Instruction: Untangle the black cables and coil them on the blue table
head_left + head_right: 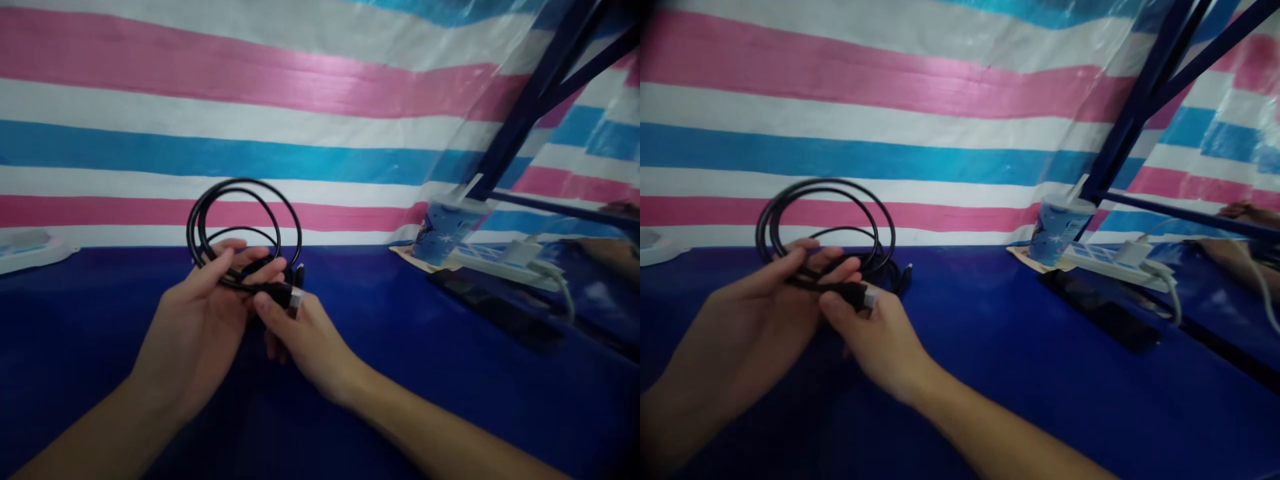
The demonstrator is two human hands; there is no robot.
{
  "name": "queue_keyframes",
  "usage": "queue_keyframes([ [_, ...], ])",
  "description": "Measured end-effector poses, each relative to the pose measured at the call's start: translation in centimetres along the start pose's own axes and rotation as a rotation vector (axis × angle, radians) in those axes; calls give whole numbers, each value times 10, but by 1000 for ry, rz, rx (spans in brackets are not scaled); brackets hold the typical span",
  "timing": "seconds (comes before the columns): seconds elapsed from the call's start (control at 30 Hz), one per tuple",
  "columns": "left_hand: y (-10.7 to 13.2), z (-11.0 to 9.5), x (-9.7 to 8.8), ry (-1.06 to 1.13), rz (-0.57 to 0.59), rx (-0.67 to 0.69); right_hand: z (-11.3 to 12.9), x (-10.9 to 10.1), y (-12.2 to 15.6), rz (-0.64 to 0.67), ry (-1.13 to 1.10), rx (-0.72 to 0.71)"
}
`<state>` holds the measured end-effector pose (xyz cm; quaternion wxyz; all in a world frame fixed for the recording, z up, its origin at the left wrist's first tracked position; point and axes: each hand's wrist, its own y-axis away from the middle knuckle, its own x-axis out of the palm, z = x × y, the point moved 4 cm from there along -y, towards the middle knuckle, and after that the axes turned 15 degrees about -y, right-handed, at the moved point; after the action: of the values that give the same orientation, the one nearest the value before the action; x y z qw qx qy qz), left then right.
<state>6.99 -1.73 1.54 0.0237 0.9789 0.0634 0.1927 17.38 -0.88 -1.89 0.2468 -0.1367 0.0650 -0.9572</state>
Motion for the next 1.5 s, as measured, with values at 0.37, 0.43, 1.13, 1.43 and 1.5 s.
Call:
queue_keyframes([
  [0.37, -6, -3, 4, -73, 96, 193, 12, -9, -1, -145, -174, 85],
  [0.43, -11, 2, 0, -138, 101, 240, 16, -14, -2, -173, -181, 25],
  [1.13, -4, 6, 0, -439, 396, 107, 45, -47, -8, -467, 449, -358],
  [1.43, -9, 6, -7, -886, 429, 367, 39, -49, -13, -341, 734, -201],
  [1.5, -12, -3, -14, -1011, 201, 499, 48, -45, -8, -429, 851, -260],
])
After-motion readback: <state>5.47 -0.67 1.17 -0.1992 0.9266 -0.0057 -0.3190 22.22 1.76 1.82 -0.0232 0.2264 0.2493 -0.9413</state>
